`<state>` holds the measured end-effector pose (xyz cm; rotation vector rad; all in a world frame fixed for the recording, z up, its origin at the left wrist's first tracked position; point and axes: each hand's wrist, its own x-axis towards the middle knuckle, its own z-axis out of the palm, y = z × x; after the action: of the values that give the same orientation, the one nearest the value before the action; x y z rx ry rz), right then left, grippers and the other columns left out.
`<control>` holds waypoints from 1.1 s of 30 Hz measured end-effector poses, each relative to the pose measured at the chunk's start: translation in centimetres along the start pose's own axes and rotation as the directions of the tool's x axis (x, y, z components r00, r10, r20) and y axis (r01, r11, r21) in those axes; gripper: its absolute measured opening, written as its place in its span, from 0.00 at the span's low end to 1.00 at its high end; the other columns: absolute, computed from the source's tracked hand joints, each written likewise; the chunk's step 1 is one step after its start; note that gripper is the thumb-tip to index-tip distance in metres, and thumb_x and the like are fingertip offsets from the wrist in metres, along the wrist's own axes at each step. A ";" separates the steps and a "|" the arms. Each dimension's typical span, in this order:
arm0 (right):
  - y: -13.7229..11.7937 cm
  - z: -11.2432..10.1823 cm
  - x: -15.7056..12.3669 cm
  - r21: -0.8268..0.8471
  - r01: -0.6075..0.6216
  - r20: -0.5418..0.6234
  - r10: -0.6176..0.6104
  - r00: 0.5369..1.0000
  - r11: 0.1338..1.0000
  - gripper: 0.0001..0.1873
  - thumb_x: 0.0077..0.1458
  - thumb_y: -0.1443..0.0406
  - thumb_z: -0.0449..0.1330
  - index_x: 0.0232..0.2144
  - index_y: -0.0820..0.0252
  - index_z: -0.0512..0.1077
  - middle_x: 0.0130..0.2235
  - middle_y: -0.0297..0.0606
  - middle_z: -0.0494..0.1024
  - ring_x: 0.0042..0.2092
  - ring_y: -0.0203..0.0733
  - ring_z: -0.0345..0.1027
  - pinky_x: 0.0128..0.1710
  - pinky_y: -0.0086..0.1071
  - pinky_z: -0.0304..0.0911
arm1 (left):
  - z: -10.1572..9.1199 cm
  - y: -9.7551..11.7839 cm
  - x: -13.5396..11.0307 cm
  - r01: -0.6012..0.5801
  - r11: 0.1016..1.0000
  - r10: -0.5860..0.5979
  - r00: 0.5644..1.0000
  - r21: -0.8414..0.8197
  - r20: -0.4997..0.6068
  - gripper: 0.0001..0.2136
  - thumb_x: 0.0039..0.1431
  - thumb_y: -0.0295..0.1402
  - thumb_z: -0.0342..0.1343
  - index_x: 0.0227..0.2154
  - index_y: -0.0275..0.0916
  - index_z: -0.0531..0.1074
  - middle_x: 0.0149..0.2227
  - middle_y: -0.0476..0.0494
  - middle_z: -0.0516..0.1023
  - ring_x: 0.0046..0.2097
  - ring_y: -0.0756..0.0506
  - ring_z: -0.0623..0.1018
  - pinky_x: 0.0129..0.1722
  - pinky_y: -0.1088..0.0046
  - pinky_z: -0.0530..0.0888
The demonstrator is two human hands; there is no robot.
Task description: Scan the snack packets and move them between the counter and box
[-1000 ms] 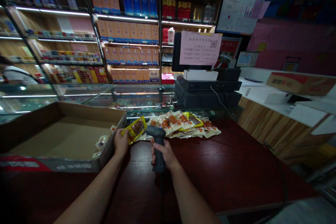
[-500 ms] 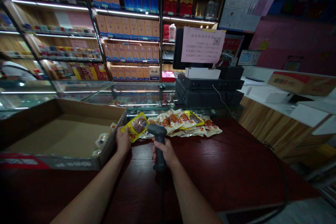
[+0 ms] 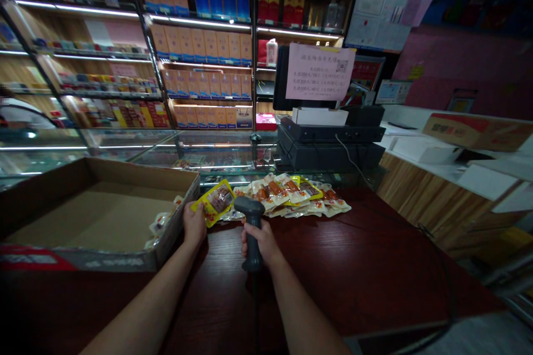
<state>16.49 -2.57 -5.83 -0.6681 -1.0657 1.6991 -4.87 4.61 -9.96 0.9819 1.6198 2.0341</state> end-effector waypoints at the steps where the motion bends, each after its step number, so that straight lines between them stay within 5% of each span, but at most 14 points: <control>1: 0.0 0.0 0.0 -0.004 0.003 0.004 -0.003 1.000 1.000 0.21 0.43 0.55 0.64 0.35 0.63 0.66 0.18 0.29 0.71 0.14 0.32 0.62 0.13 0.27 0.63 | 0.0 0.0 0.0 0.005 1.000 -0.005 1.000 -0.009 0.000 0.06 0.52 0.35 0.51 0.31 0.38 0.63 0.27 0.52 0.68 0.29 0.51 0.71 0.31 0.75 0.70; 7: 0.0 0.2 -0.2 0.002 0.027 0.017 -0.027 0.999 1.000 0.21 0.45 0.55 0.63 0.36 0.63 0.66 0.19 0.29 0.71 0.14 0.32 0.61 0.13 0.26 0.62 | 0.4 1.6 -1.4 0.017 0.996 -0.010 0.997 -0.086 0.080 0.09 0.52 0.35 0.50 0.36 0.38 0.66 0.31 0.47 0.72 0.32 0.48 0.74 0.33 0.71 0.72; 12: -1.1 1.7 -0.4 0.003 0.030 0.027 -0.030 0.999 1.000 0.19 0.44 0.55 0.64 0.32 0.63 0.66 0.18 0.29 0.70 0.14 0.32 0.61 0.12 0.26 0.61 | 0.2 5.9 -1.8 -0.021 0.990 0.036 0.994 -0.138 0.106 0.14 0.53 0.35 0.48 0.42 0.38 0.67 0.37 0.42 0.74 0.36 0.45 0.75 0.35 0.69 0.73; 19: -2.8 7.5 0.6 -0.047 -0.036 0.181 0.044 0.982 0.998 0.17 0.45 0.58 0.63 0.33 0.63 0.66 0.19 0.29 0.71 0.15 0.32 0.63 0.14 0.26 0.62 | -5.9 12.3 2.2 -0.004 0.937 -0.060 0.984 -0.349 -0.171 0.19 0.49 0.31 0.47 0.47 0.38 0.63 0.34 0.45 0.72 0.30 0.49 0.74 0.32 0.69 0.73; 23: -1.6 11.4 1.8 -0.061 -0.073 0.258 0.086 0.962 0.996 0.21 0.42 0.57 0.64 0.37 0.63 0.66 0.18 0.28 0.71 0.15 0.33 0.63 0.14 0.27 0.61 | -9.9 12.4 4.3 -0.018 0.974 -0.060 0.940 -0.226 -0.334 0.20 0.47 0.27 0.46 0.45 0.37 0.65 0.33 0.47 0.70 0.29 0.51 0.73 0.32 0.70 0.73; 28: 0.3 14.6 2.4 -0.071 -0.105 0.347 0.124 0.930 0.992 0.21 0.40 0.56 0.64 0.34 0.63 0.66 0.17 0.28 0.71 0.14 0.33 0.62 0.14 0.27 0.61 | -12.8 11.2 5.3 -0.074 0.996 0.052 0.916 -0.040 -0.399 0.25 0.37 0.20 0.46 0.43 0.36 0.67 0.38 0.44 0.71 0.40 0.47 0.74 0.42 0.66 0.72; 33: 1.2 15.2 2.3 -0.045 -0.127 0.363 0.135 0.922 0.991 0.19 0.39 0.58 0.64 0.33 0.63 0.66 0.17 0.29 0.71 0.14 0.34 0.63 0.13 0.27 0.62 | -13.5 12.5 5.0 -0.263 0.898 0.407 0.802 0.352 -0.438 0.25 0.38 0.18 0.46 0.43 0.33 0.69 0.46 0.38 0.70 0.54 0.41 0.67 0.57 0.60 0.60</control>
<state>2.69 -5.80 0.29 -0.4504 -1.3225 1.9825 -16.14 -5.09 2.03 0.9335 2.1770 2.5149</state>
